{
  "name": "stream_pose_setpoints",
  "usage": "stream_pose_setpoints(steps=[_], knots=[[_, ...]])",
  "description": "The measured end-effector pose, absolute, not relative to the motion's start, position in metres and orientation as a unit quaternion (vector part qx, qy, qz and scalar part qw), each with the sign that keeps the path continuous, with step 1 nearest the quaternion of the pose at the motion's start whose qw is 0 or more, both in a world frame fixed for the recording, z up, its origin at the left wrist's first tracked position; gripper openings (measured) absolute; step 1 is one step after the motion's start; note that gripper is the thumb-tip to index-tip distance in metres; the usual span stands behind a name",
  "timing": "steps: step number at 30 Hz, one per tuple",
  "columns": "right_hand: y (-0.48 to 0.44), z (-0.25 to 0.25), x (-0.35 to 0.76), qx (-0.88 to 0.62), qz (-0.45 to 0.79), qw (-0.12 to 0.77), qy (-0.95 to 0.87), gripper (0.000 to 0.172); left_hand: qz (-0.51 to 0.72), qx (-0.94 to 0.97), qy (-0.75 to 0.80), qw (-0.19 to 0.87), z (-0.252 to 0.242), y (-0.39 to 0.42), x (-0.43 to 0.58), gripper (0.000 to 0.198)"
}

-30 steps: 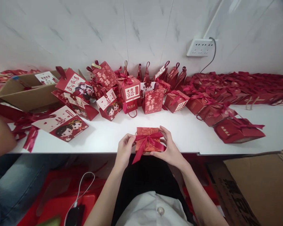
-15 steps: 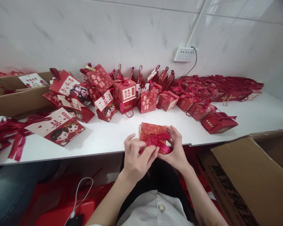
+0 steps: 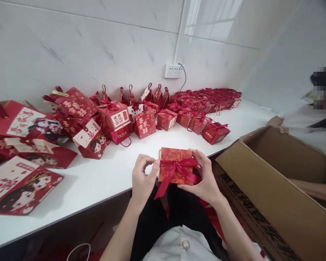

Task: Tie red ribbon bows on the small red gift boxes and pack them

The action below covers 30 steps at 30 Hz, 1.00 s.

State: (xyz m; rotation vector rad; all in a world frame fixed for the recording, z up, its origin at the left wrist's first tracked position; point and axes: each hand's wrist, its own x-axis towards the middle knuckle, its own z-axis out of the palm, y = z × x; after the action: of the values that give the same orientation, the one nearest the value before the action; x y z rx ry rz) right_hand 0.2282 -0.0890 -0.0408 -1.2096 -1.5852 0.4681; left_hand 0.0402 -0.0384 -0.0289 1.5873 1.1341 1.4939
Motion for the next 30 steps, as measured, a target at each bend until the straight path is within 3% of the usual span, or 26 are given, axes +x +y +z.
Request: stream_pose_setpoints(steps=[7,13,20,26,30], knots=[[-0.107,-0.038,0.239,-0.555,0.162,0.523,-0.626,0.095,0.516,0.565,0.378,0.522,-0.030,-0.030,0.062,0.023],[-0.127,-0.035,0.262,-0.590,0.131,0.535,-0.591,0.094,0.468,0.612,0.347,0.534,-0.020,-0.033,0.098,0.018],[-0.136,-0.040,0.297,-0.598,0.124,0.560,-0.560,0.093,0.492,0.702,0.309,0.411,-0.009,-0.051,0.137,0.009],[-0.129,-0.047,0.319,-0.559,0.174,0.583,-0.563,0.094,0.512,0.825,0.219,0.098,-0.002,-0.063,0.155,0.012],[-0.124,-0.050,0.325,-0.539,0.192,0.598,-0.560,0.094,0.499,0.844,0.196,0.008,0.005,-0.065,0.161,0.015]])
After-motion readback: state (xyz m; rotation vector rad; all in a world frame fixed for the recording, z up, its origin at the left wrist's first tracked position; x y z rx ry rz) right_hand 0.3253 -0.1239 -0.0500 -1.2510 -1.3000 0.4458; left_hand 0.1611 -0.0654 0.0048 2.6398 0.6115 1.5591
